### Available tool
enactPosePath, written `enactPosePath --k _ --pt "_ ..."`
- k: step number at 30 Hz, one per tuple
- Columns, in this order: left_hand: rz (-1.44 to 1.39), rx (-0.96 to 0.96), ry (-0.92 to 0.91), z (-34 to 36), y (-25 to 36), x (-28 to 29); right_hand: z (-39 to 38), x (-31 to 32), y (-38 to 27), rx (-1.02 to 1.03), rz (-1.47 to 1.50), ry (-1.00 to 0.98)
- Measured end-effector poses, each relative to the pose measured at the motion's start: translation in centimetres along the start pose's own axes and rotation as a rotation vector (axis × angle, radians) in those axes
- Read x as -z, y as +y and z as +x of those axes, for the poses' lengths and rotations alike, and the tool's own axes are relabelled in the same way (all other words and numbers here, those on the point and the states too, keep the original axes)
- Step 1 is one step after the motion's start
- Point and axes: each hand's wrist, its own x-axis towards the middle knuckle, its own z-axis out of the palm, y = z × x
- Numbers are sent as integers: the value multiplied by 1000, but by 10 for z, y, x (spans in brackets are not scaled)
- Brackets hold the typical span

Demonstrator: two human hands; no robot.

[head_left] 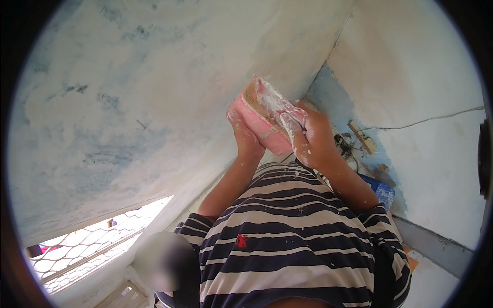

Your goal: The person uses a tool to take white putty from a pink container and applies it to the upper part of a wall.

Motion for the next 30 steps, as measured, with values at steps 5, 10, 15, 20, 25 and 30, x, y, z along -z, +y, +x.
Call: enactPosePath --k 5,10,15,20,25,30 --pt "77 -15 42 -3 0 -2 -5 0 -6 -16 80 -63" --pt "182 6 163 -3 -2 0 -9 9 -16 79 -144 -66" --pt "57 53 88 2 -8 12 -17 17 -12 46 -55 93" --pt "-62 39 -33 5 -21 29 -13 10 -19 29 -158 -27" --pt "43 32 -13 8 -24 32 -22 13 -29 153 -154 95" --pt "-181 94 -180 3 -7 20 -6 32 -21 92 20 303"
